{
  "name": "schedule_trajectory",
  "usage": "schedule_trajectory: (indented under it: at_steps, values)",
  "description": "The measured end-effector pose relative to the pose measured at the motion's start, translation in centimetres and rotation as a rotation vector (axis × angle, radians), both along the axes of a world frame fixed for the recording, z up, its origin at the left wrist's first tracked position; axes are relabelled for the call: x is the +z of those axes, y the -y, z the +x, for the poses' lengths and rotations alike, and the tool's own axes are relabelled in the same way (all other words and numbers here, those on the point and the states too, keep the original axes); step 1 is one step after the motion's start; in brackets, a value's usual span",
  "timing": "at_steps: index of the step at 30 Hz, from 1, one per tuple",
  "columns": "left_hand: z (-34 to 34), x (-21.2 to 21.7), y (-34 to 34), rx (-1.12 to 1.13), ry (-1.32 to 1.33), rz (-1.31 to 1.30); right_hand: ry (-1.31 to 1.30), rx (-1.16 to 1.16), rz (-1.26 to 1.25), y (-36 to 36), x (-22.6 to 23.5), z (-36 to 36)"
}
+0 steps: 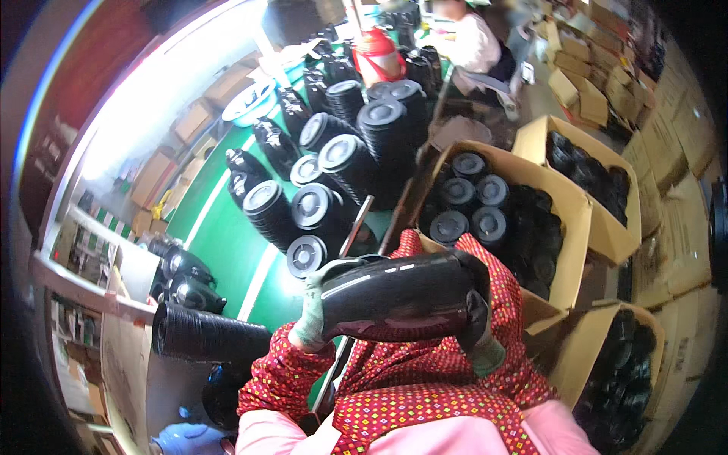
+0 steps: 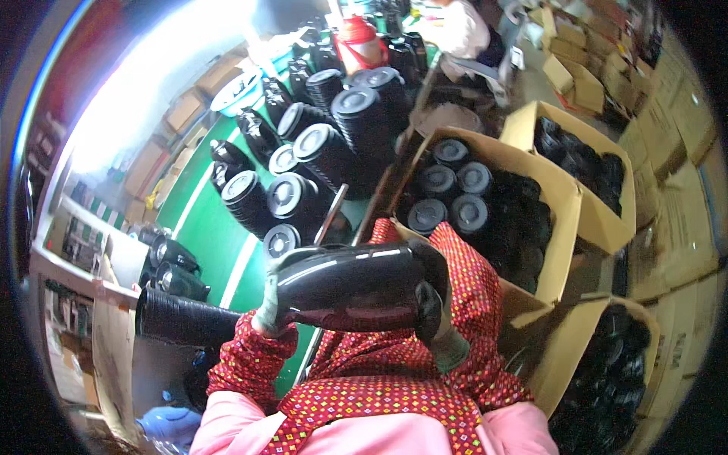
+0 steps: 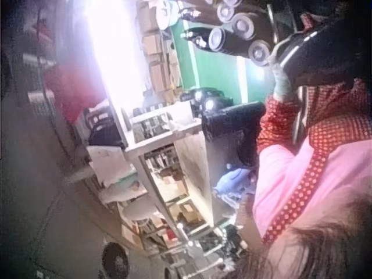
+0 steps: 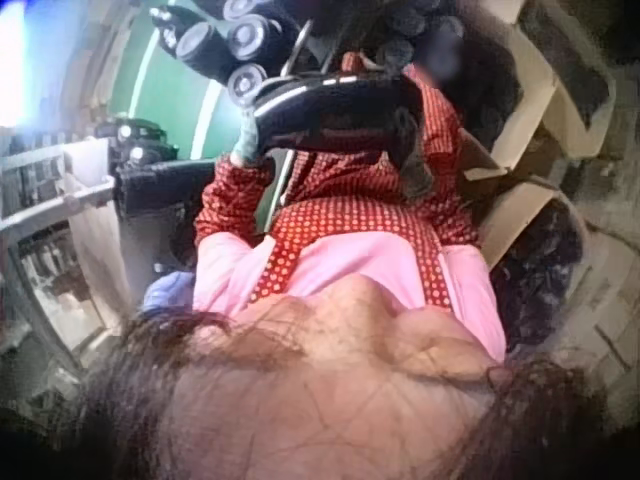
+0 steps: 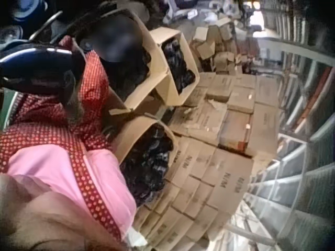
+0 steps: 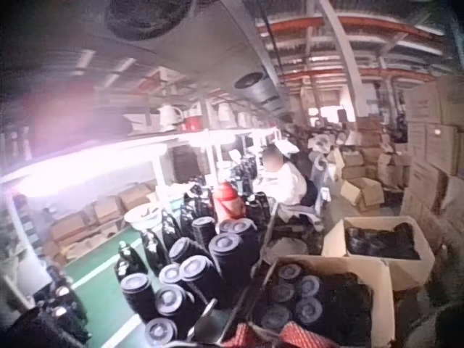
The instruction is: The person repeatedly picks up black cylindrical containers and circular lids from a green worktable, inserts the lids into the containers, and places the assembled units into a cardboard box. The process is performed one at a time with gloved hands.
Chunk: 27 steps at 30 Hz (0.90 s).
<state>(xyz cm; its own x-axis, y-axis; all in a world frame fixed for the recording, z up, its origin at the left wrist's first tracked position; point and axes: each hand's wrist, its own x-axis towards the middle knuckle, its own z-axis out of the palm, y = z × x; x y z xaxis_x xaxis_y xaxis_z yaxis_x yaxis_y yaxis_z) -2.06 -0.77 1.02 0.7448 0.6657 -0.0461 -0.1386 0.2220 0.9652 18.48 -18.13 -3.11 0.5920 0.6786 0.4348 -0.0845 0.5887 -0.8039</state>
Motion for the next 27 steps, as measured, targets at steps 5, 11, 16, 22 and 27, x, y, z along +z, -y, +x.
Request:
schedule_trajectory:
  at_steps: [5, 11, 16, 22, 27]
  values:
    - [1.2, 5.2, -4.2, -0.127, -0.312, 1.089, -0.186, 0.083, -0.136, -0.5, -1.5, -0.2]
    - [3.9, 5.6, -1.5, -0.233, -0.738, 1.203, 0.948, 0.167, -0.180, -1.6, 5.2, 0.0]
    - [1.7, 8.4, -2.0, -0.320, -0.252, 1.145, 1.092, 0.190, -0.315, -1.2, 6.9, 1.5]
    - [0.1, 6.2, 1.0, -0.497, -0.480, 1.293, 1.289, 0.244, -0.422, -0.7, 7.9, 2.0]
    - [1.2, 2.4, 1.5, -0.415, -0.326, 1.201, 1.308, 0.265, -0.412, -0.8, 7.2, 1.9]
